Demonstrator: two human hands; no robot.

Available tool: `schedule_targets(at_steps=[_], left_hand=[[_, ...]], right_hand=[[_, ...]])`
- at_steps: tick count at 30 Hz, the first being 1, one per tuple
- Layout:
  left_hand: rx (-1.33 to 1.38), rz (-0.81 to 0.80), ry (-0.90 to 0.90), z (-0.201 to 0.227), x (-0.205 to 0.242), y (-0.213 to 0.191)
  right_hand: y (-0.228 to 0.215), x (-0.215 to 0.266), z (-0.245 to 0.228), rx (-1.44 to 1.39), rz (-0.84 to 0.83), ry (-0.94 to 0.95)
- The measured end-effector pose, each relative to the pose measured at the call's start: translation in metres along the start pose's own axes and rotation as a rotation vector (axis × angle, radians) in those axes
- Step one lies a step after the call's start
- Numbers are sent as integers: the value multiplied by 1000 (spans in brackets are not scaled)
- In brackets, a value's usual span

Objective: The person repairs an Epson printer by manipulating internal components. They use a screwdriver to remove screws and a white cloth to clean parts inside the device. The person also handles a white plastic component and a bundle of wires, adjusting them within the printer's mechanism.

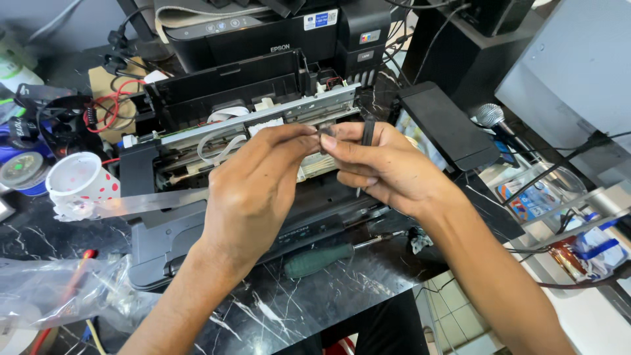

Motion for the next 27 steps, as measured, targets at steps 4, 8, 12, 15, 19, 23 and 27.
schedule_targets(at_steps=[4, 8, 12, 15, 19, 23, 27], left_hand=[[162, 146, -295, -4, -4, -10], [785, 316, -767, -34, 29, 10], [1011, 363, -893, -36, 42, 18], [1058, 366, -902, -38, 46, 20], [1110, 399, -969, -41, 53, 22], [1064, 407, -949, -40, 52, 17], [1040, 409, -928, -40, 52, 18]], right_hand=[[22, 26, -19, -22, -61, -92], [41, 51, -39, -313, -234, -366], [35, 66, -49, 190, 0, -662], [46, 80, -61, 478, 96, -857], [45, 84, -56, 535, 170, -1022], [34, 81, -44, 346, 189, -963], [38, 76, -35, 308, 119, -931]])
Point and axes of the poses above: each hand's wrist, its own x-axis away from the middle knuckle, its own y-axis out of the palm, z = x × y, the point moved 8 cm from there along -x, towards the middle knuckle, and after that the axes turned 6 degrees about y, right-handed, at the moved point
